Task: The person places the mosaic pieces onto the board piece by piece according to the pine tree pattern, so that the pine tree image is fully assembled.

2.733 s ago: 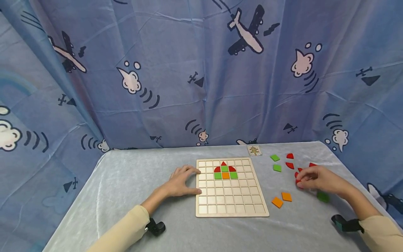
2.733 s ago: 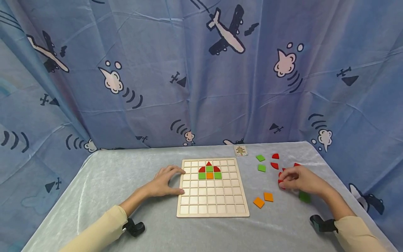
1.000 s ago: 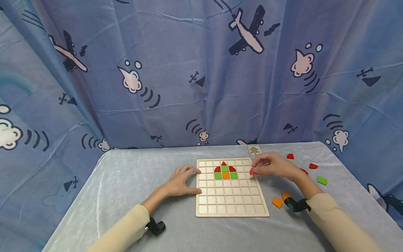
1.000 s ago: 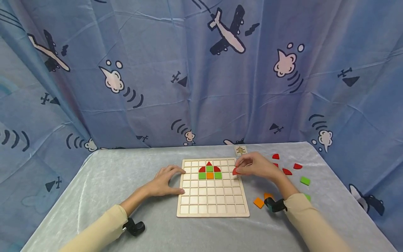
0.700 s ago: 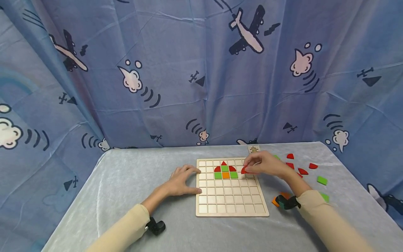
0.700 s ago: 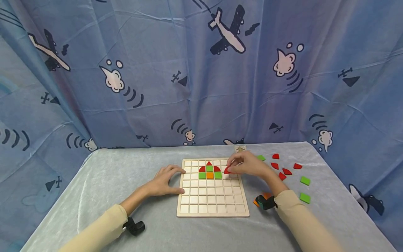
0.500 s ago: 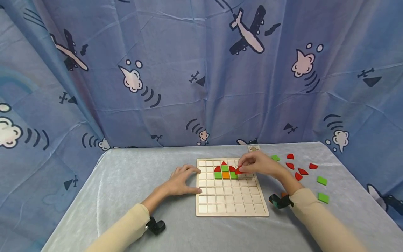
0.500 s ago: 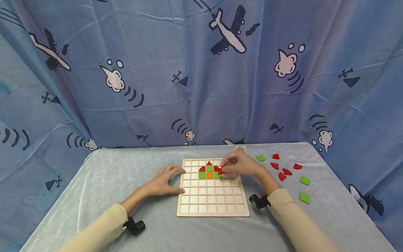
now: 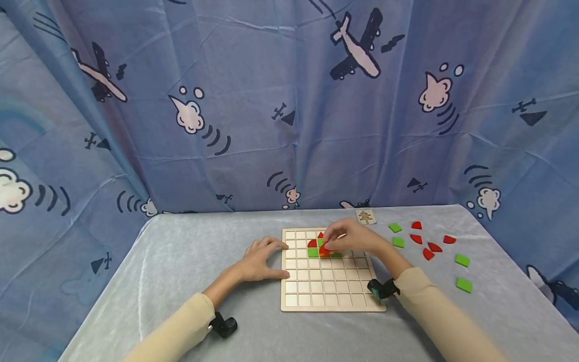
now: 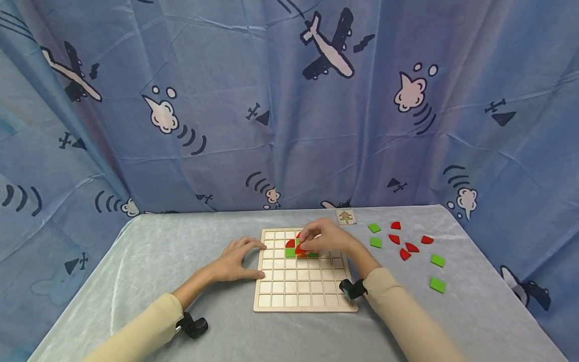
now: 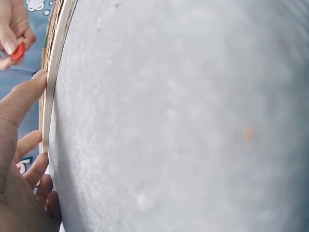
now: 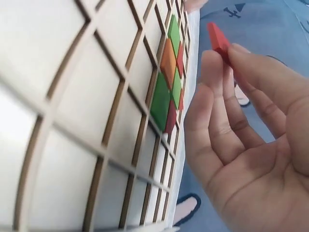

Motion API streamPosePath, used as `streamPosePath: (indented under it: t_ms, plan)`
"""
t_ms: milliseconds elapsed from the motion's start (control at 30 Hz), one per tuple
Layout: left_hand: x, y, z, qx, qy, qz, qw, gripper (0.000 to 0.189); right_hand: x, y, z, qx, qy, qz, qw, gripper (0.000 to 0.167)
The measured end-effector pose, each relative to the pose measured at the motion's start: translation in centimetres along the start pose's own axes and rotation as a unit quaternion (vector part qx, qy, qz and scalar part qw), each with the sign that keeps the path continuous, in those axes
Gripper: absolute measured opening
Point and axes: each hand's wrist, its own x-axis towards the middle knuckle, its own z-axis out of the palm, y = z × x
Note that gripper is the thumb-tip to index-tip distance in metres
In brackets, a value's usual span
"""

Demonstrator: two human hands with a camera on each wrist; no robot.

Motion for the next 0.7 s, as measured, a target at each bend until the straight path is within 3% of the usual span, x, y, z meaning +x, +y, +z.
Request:
streamPosePath:
  t_ms: [333, 700]
  plan:
    - [-0.1, -0.1, 0.0, 0.001, -0.005, -0.001, 1.0, 0.069, 1.9, -0.9, 2.0, 0.019, -0.002, 0.017, 0.9997, 0.013]
    - [-0.1, 0.0, -0.1, 0.002, -0.004, 0.0, 1.0, 0.069, 3.2, -1.5, 3.5, 0.003, 0.005, -0.009, 0.9999, 0.008]
